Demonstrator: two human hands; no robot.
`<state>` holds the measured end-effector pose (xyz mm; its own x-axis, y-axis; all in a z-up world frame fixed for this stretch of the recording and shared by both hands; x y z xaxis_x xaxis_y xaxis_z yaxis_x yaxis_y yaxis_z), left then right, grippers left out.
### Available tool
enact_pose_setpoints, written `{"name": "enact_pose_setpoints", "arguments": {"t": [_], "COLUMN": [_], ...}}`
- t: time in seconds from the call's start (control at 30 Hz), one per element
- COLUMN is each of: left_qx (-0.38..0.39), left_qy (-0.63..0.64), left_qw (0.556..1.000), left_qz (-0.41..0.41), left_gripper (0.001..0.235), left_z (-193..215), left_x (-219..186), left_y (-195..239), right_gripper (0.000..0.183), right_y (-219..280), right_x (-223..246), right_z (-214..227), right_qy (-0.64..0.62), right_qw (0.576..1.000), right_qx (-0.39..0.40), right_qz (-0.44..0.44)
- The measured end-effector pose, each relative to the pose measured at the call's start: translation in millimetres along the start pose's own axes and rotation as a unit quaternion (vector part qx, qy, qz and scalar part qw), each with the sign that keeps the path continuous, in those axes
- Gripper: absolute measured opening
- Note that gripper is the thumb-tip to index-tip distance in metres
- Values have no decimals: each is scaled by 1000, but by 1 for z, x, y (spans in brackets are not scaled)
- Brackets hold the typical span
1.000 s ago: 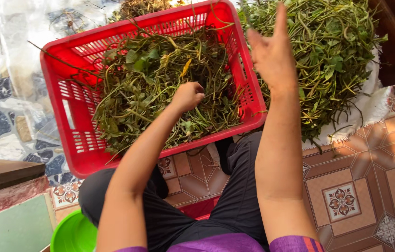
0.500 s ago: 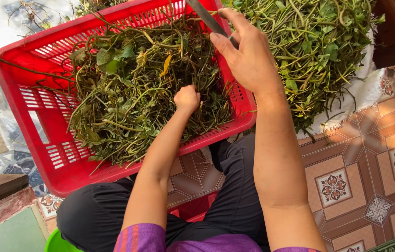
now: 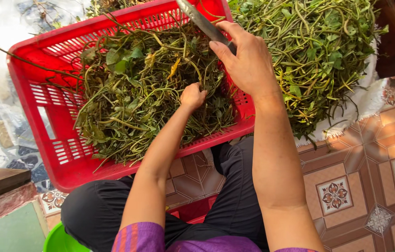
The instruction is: The person sits on the floor and uses a knife to trim vegetable stems from a red basket. They cut the stems and place the trimmed pieces onto a white cloth beside the basket.
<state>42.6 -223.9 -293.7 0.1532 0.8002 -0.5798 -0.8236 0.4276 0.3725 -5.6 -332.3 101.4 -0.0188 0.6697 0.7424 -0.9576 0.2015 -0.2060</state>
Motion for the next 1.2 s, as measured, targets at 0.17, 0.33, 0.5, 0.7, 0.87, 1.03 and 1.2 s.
{"name": "enact_pose_setpoints", "arguments": {"t": [0.17,0.33,0.5,0.7,0.87,1.03,1.2], "left_qx": [184,198,142,112,50,-116,-167], "left_qy": [305,254,273,270,284,182,121], "left_qw": [934,941,940,939,953,974,977], "left_qz": [-9,-104,-149,-179,-89,-70,-56], "left_gripper": [18,18,15,18,21,28,29], "left_z": [42,152,236,265,272,307,332], "left_x": [-15,-63,-92,-101,-78,-43,-46], "left_y": [13,62,119,168,186,194,202], "right_gripper": [43,45,67,71,56,58,93], "right_y": [1,8,11,26,28,23,36], "right_x": [-3,6,-7,28,18,-55,-67], "right_z": [-3,-7,-19,-54,-61,41,74], "right_qy": [-13,-51,-308,-471,-489,-330,-336], "right_qw": [998,998,943,850,841,905,881], "right_qx": [6,13,64,210,196,-224,-325], "right_qz": [-53,46,-103,-107,-124,-152,-69]}}
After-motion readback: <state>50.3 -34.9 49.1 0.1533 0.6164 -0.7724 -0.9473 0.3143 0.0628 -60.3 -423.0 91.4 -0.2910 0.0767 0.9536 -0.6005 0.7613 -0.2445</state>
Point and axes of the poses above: each hand's wrist, its own y-axis away from the middle knuckle, its own z-axis out of the back of the hand, x = y × z, the point moved 8 cm from there along -y, towards the middle knuckle, and after that the axes turned 7 degrees about -y, right-handed, at the moved point
